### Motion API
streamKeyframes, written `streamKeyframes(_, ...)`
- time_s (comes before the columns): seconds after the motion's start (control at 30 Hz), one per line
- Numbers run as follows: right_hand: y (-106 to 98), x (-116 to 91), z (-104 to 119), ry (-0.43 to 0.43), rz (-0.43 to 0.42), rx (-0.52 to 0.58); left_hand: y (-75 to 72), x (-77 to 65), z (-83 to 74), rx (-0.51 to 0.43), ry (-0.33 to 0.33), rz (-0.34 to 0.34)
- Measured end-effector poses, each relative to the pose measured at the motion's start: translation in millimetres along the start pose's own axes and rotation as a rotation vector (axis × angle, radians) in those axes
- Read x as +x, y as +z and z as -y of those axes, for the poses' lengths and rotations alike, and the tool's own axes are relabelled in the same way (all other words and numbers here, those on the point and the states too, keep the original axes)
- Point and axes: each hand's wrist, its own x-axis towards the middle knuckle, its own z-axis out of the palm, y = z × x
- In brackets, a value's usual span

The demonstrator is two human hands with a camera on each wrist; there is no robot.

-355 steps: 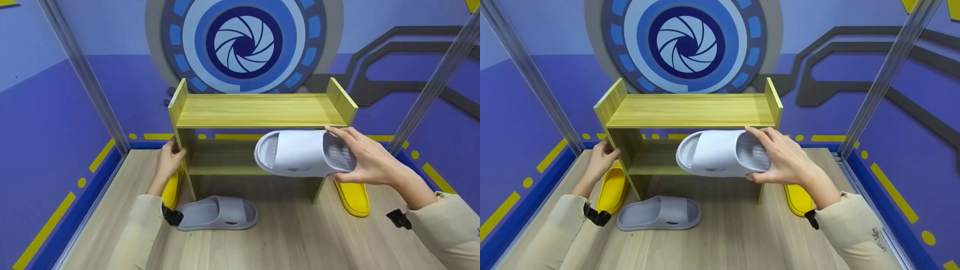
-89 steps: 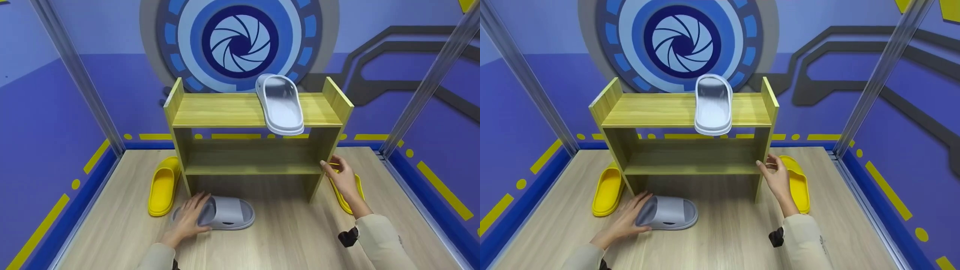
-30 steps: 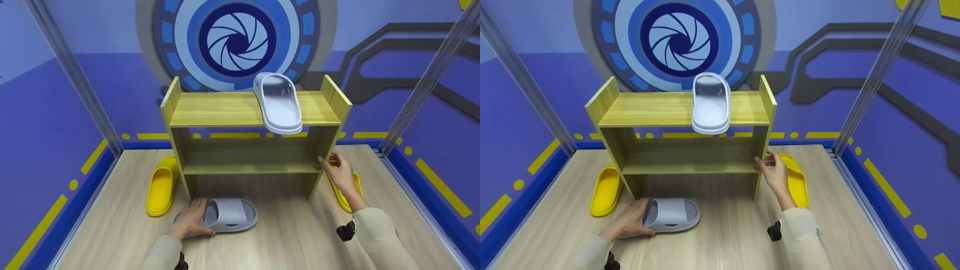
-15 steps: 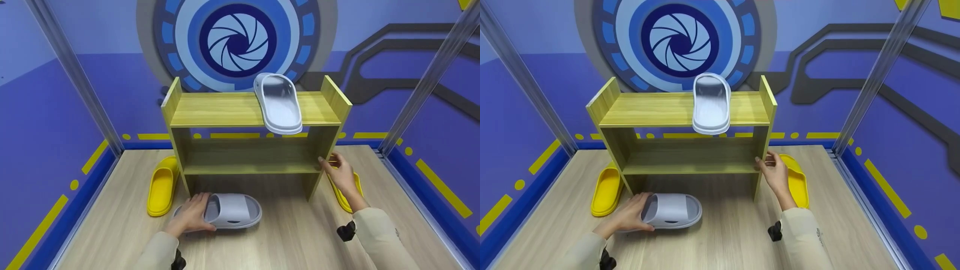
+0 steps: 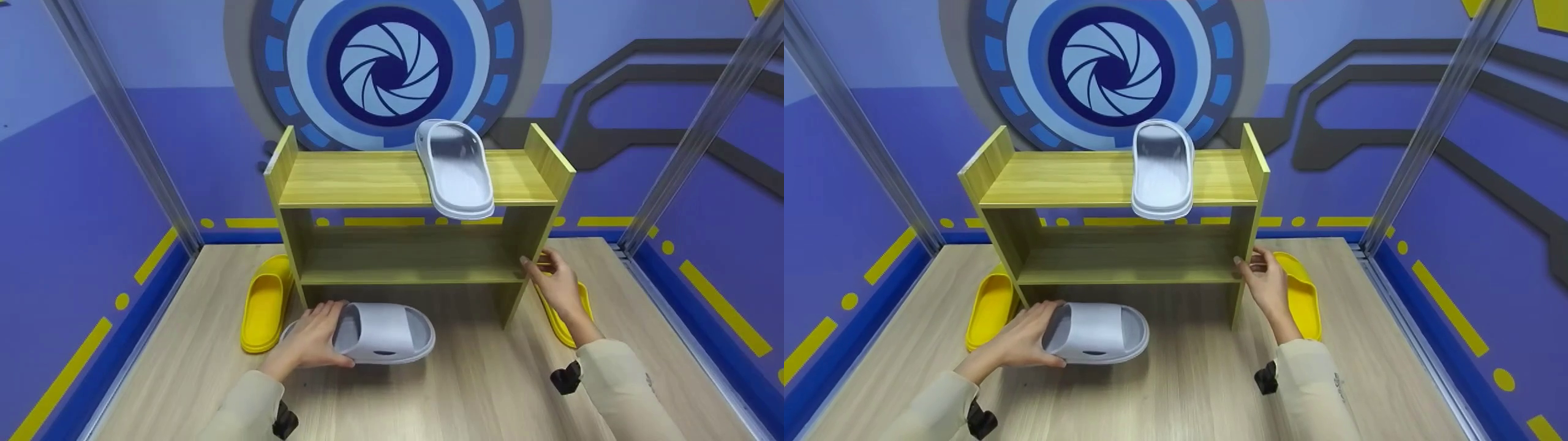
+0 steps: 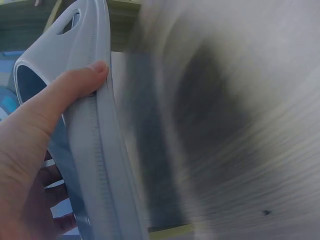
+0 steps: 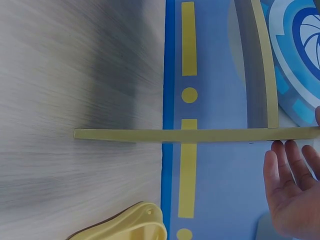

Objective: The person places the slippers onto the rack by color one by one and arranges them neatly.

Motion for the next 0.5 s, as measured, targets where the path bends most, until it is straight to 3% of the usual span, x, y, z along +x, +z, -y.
streamKeyframes(0.5,-1,1,0,-0.016,-0.006,-0.024,-31.6,2.7,-13.6,0.029,0.023,-0.025)
